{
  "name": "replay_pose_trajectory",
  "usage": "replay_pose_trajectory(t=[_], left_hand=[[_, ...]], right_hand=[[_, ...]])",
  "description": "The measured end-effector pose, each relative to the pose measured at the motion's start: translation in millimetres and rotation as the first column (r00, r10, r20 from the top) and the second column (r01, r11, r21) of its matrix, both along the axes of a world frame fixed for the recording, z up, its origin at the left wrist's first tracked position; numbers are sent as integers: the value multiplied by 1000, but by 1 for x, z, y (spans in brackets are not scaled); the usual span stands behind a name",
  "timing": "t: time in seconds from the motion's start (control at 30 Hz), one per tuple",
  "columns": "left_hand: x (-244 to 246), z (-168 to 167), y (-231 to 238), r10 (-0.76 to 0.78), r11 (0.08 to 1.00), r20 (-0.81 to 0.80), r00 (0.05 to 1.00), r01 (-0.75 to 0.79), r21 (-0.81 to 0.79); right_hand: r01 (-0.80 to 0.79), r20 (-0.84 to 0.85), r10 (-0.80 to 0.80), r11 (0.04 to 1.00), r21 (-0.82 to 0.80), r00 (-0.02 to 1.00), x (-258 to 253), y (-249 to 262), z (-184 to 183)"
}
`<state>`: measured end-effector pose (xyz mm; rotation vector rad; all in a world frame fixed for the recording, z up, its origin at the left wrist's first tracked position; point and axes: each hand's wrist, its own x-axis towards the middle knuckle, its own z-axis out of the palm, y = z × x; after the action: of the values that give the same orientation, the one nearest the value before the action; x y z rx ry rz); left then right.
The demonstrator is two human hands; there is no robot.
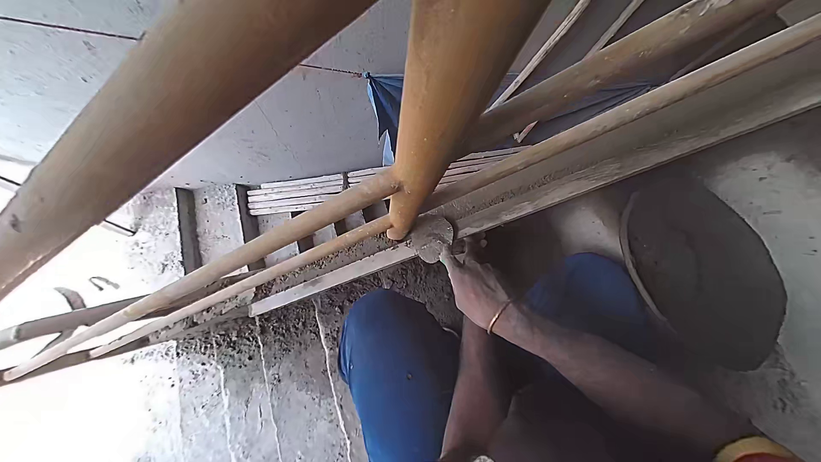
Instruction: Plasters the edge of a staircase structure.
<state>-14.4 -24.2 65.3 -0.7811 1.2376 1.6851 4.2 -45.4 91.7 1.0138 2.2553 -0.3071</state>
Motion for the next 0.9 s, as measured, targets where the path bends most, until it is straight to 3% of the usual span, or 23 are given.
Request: replay_pose_trajectory(t=[0.1,0.17,0.23,0.43,0.6,0.77,0.83,0.9], left_hand=[[36,-73,17,-9,981,-224,975,52,188],[50,-117,32,53,986,-273,961,-7,168],[53,-137,36,100,969,-263,960,-34,245],[53,-139,36,153,937,-208,966,-75,341],[52,-139,36,144,939,-192,971,-73,336],[53,-141,36,141,937,-215,966,-61,344],[55,-141,35,138,937,-217,967,-56,345],[54,-140,36,136,936,-207,969,-58,346]], right_hand=[[40,35,-41,999,27,999,6,10,16],[94,58,-97,994,64,994,20,21,42],[130,89,-143,982,139,986,38,39,70],[235,143,-301,906,353,943,104,99,134],[347,-25,-398,766,542,917,171,152,181],[470,-233,-448,543,696,863,274,224,231],[532,-340,-448,430,729,827,306,244,245],[593,-434,-420,408,694,797,312,247,252]])
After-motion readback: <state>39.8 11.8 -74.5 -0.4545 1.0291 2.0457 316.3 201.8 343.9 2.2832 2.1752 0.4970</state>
